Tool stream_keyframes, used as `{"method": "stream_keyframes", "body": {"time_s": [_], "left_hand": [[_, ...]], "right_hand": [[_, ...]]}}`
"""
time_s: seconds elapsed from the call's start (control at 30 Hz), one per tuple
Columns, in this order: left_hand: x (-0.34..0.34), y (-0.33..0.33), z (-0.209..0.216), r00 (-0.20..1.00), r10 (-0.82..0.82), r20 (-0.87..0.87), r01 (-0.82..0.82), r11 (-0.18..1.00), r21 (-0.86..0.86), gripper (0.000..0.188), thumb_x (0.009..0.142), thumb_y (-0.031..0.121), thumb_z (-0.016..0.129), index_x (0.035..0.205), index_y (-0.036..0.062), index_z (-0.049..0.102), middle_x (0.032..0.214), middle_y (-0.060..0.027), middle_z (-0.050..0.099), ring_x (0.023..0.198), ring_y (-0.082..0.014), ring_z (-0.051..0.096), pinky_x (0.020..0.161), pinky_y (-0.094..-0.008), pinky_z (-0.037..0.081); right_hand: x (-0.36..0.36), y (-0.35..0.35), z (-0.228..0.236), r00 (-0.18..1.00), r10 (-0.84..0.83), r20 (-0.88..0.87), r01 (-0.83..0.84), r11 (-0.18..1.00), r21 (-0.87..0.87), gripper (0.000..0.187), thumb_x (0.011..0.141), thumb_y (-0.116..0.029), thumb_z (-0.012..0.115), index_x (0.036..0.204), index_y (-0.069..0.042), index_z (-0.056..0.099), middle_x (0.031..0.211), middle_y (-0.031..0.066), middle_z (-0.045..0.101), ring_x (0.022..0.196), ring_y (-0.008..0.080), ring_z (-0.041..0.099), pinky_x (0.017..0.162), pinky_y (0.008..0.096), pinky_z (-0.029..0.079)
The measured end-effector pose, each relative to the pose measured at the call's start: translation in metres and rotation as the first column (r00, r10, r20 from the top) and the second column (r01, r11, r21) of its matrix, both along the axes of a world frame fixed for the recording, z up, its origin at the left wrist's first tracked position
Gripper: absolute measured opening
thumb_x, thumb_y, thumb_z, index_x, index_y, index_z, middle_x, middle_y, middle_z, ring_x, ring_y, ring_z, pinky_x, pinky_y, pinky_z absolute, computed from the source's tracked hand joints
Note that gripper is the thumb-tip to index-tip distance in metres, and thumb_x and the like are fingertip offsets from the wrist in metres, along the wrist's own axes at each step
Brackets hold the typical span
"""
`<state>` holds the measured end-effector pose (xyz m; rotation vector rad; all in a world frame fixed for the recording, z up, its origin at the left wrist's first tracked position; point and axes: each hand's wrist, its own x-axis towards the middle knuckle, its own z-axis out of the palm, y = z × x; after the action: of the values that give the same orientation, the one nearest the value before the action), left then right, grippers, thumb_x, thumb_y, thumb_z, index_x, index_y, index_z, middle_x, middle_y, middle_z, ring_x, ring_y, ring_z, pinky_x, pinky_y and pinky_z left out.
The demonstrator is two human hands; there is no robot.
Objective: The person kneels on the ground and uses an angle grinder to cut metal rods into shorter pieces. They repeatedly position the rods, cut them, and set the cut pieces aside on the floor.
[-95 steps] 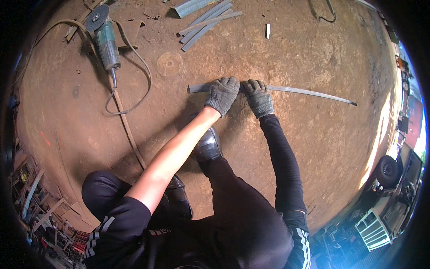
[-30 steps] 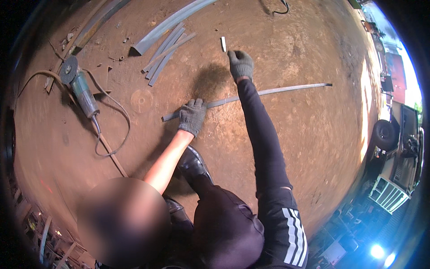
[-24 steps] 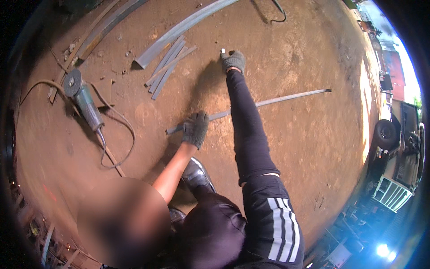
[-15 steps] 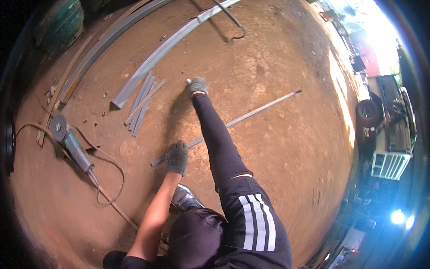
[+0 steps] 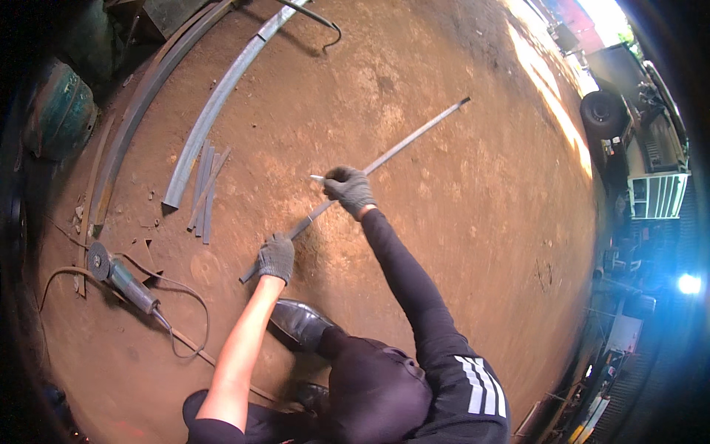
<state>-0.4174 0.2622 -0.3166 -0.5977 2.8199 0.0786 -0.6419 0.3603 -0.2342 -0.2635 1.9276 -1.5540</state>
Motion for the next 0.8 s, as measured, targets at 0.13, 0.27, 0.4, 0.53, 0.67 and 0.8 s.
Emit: {"method": "stream_keyframes", "body": {"time_s": [0.13,0.27,0.4,0.53,0.67,0.8], "left_hand": [[-0.004,0.013,-0.005,0.995,-0.097,-0.039,0.098,0.995,0.024,0.016,0.095,0.015,0.056,0.096,0.0087,0.071,0.1,-0.0102,0.062,0.094,-0.0274,0.067,0.07,-0.0351,0.06],[-0.01,0.003,-0.006,0.991,-0.124,-0.05,0.125,0.992,0.014,0.019,0.094,0.017,0.058,0.095,0.008,0.075,0.102,-0.0126,0.062,0.096,-0.029,0.068,0.07,-0.0368,0.061],[-0.011,-0.002,0.008,0.998,-0.055,0.021,0.052,0.992,0.114,0.017,0.095,0.012,0.056,0.096,0.0063,0.072,0.102,-0.0141,0.066,0.097,-0.0309,0.069,0.074,-0.0395,0.061],[-0.01,-0.001,0.003,0.997,-0.053,-0.047,0.055,0.997,0.044,0.017,0.094,0.012,0.057,0.093,0.006,0.073,0.095,-0.0126,0.068,0.087,-0.0301,0.071,0.069,-0.0375,0.061],[-0.013,0.012,0.0,0.996,-0.025,-0.081,0.024,1.0,-0.019,0.015,0.093,0.012,0.059,0.093,0.0073,0.073,0.094,-0.012,0.066,0.089,-0.0275,0.071,0.066,-0.0372,0.061],[-0.01,0.014,-0.003,0.996,-0.011,-0.085,0.007,0.998,-0.057,0.012,0.092,0.012,0.059,0.093,0.0084,0.071,0.094,-0.0114,0.065,0.093,-0.0263,0.069,0.065,-0.0363,0.06]], "right_hand": [[0.011,0.105,-0.022,0.99,-0.137,0.017,0.135,0.987,0.084,0.029,0.09,-0.01,0.073,0.112,0.007,0.066,0.089,0.013,0.073,0.073,0.0186,0.071,0.063,0.0299,0.059],[0.046,0.14,-0.041,0.99,-0.12,0.076,0.093,0.953,0.287,0.028,0.095,-0.016,0.067,0.113,0.005,0.066,0.086,0.013,0.073,0.069,0.0163,0.07,0.061,0.0305,0.056],[0.091,0.125,-0.035,0.997,0.039,-0.071,0.001,0.865,0.502,0.026,0.096,-0.023,0.066,0.105,0.002,0.066,0.078,0.0164,0.071,0.064,0.0214,0.069,0.061,0.0363,0.055],[0.107,0.099,-0.042,0.955,0.201,-0.218,-0.067,0.862,0.503,0.027,0.095,-0.026,0.066,0.1,0.001,0.063,0.083,0.0232,0.07,0.074,0.0356,0.071,0.07,0.0445,0.055],[0.094,0.079,-0.055,0.859,0.238,-0.453,-0.003,0.887,0.462,0.028,0.095,-0.026,0.066,0.1,0.001,0.063,0.088,0.0234,0.071,0.084,0.0383,0.071,0.073,0.0453,0.055],[0.08,0.059,-0.057,0.801,0.324,-0.503,-0.016,0.852,0.524,0.03,0.094,-0.028,0.066,0.1,0.001,0.065,0.089,0.0221,0.072,0.086,0.038,0.071,0.075,0.0445,0.055]]}}
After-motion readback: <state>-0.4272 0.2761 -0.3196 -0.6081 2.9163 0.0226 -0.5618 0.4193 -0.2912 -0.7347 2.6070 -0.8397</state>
